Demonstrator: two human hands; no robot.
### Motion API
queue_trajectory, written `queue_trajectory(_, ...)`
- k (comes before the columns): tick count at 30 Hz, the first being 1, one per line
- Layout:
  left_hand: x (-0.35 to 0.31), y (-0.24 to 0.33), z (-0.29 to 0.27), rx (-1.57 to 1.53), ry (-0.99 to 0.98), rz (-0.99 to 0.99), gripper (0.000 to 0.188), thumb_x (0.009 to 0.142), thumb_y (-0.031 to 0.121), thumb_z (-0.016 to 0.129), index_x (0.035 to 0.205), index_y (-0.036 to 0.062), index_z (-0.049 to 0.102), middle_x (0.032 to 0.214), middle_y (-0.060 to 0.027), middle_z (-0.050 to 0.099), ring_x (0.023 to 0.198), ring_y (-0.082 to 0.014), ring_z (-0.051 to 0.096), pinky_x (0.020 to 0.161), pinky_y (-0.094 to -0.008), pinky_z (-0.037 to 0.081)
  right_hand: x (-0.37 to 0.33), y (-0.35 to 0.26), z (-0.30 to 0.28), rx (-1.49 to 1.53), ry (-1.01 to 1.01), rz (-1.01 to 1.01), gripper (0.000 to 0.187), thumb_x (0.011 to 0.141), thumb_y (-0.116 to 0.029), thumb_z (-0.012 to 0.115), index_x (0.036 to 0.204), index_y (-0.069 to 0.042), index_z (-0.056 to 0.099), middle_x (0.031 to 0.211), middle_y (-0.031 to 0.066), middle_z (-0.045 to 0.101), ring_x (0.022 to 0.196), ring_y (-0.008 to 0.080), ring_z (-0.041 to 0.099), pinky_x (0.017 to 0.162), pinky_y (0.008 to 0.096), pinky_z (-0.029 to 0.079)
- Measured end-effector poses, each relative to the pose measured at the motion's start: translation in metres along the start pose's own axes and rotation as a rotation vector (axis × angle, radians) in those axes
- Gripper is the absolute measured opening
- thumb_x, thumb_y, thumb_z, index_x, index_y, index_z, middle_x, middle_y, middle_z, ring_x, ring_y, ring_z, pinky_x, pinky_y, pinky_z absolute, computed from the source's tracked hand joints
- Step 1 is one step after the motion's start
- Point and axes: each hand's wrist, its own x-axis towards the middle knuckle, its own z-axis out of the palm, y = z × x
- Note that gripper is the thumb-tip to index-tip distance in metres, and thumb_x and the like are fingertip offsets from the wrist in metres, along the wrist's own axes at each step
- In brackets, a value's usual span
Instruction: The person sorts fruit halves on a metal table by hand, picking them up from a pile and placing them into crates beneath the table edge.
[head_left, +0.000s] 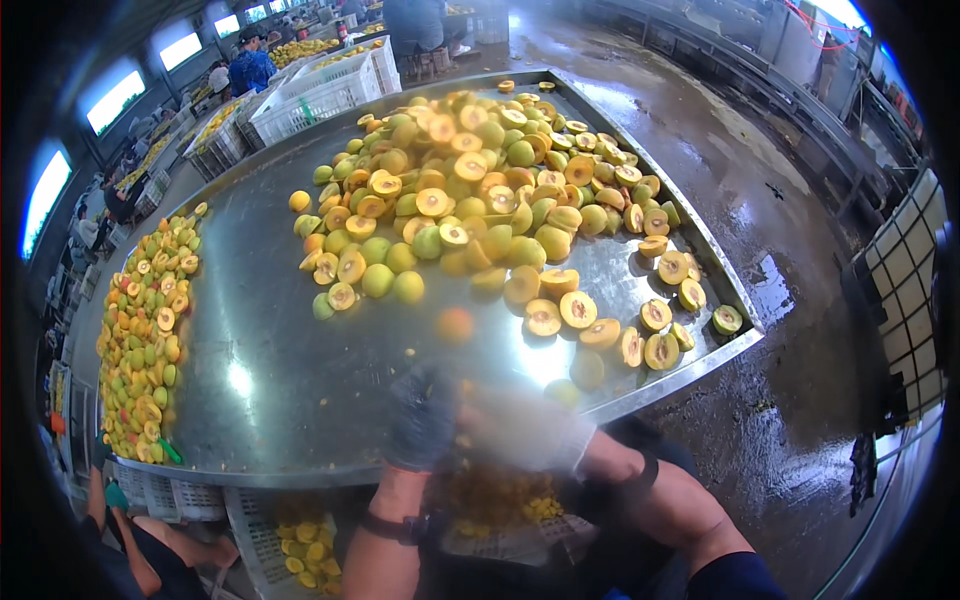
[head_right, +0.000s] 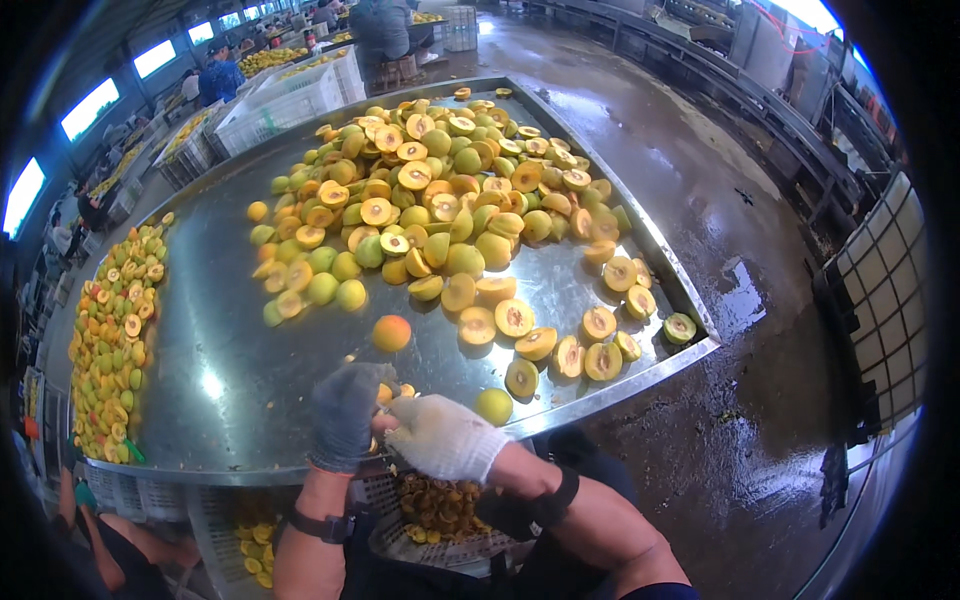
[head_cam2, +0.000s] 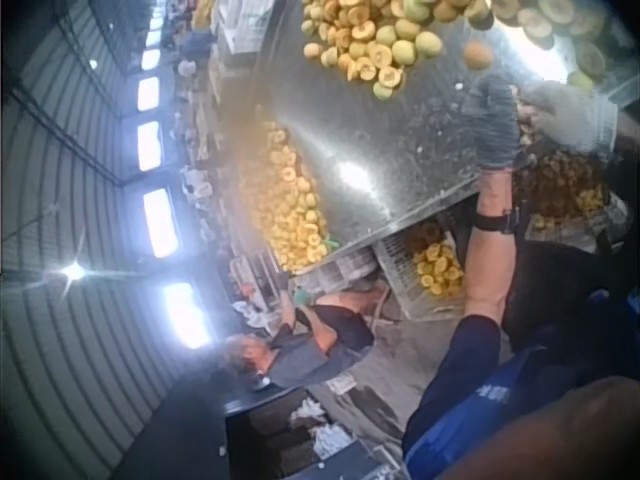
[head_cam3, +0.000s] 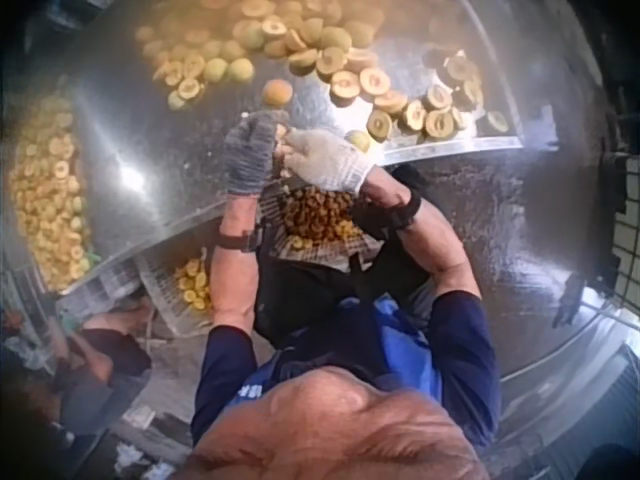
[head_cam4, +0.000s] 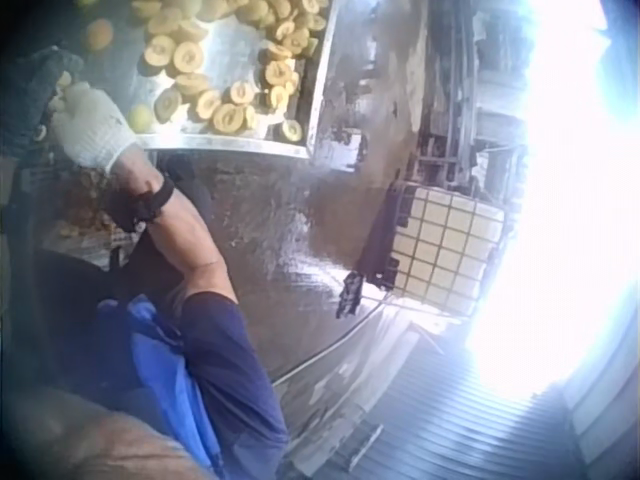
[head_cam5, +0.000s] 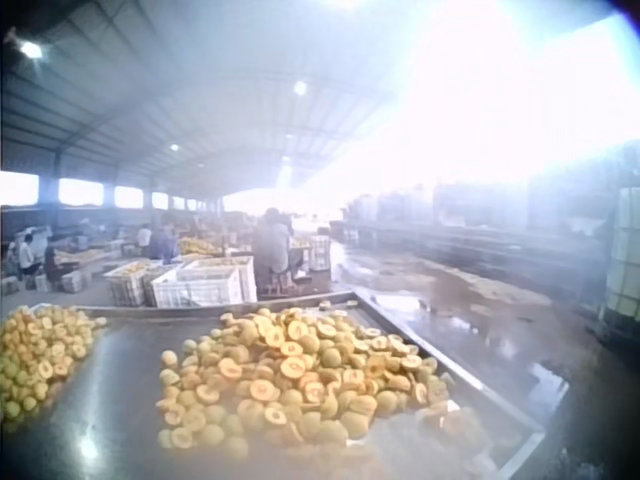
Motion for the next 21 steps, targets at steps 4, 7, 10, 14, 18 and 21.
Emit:
queue_trajectory(4,-0.001,0.004,0.003,-0.066,0.037,-0.066,0.057,0.056,0.018,0.088,0.108,0.0089,0.068,0.095,-0.0092,0.068,0.08,-0.0308,0.066,0.072,-0.0404,0.054,-0.008,-0.024,-0.005,-0.102,0.085,-0.002,0.037,0.102,-0.034,0.05,0.101,0.0,0.065,0.084,0.0249,0.068,0.082,0.0446,0.066,0.073,0.0511,0.051)
queue_trajectory(7,0.001,-0.005,0.002,-0.012,-0.034,-0.034,0.059,0.057,0.023,0.087,0.111,0.0095,0.067,0.098,-0.0094,0.068,0.084,-0.0317,0.066,0.075,-0.042,0.053,-0.003,0.001,-0.006,0.054,-0.01,0.0,0.035,0.101,-0.033,0.052,0.101,-0.001,0.065,0.083,0.0234,0.068,0.081,0.0426,0.067,0.073,0.0507,0.051)
queue_trajectory(10,0.002,-0.009,0.0,0.14,-0.004,0.097,0.061,0.057,0.027,0.087,0.112,0.0101,0.066,0.102,-0.0097,0.068,0.089,-0.032,0.066,0.078,-0.0428,0.053,-0.005,-0.009,-0.01,-0.006,0.031,0.04,0.032,0.098,-0.03,0.053,0.102,-0.001,0.066,0.085,0.0237,0.068,0.085,0.0423,0.067,0.077,0.0512,0.051)
queue_trajectory(14,-0.002,0.006,0.013,-0.064,0.038,-0.133,0.062,0.055,0.025,0.087,0.111,0.0106,0.065,0.104,-0.0095,0.068,0.094,-0.0316,0.066,0.08,-0.0429,0.053,-0.004,-0.009,-0.023,0.103,-0.097,0.05,0.025,0.095,-0.024,0.056,0.102,-0.002,0.064,0.094,0.0251,0.068,0.093,0.0441,0.066,0.083,0.0523,0.05)
queue_trajectory(18,0.001,-0.009,0.008,0.117,-0.027,0.019,0.059,0.057,0.024,0.087,0.11,0.0106,0.065,0.107,-0.0077,0.068,0.092,-0.0297,0.066,0.079,-0.0416,0.054,-0.007,-0.01,-0.016,0.022,-0.023,0.09,0.024,0.095,-0.024,0.056,0.103,-0.003,0.064,0.094,0.0253,0.068,0.093,0.045,0.065,0.082,0.0515,0.051)
queue_trajectory(21,-0.002,-0.011,0.013,0.327,-0.061,0.131,0.051,0.066,0.026,0.086,0.11,0.01,0.065,0.106,-0.0068,0.067,0.087,-0.0263,0.067,0.073,-0.0385,0.055,-0.009,-0.003,-0.031,0.005,-0.149,0.134,0.025,0.096,-0.025,0.056,0.103,-0.002,0.064,0.095,0.0252,0.068,0.093,0.0445,0.065,0.081,0.0496,0.051)
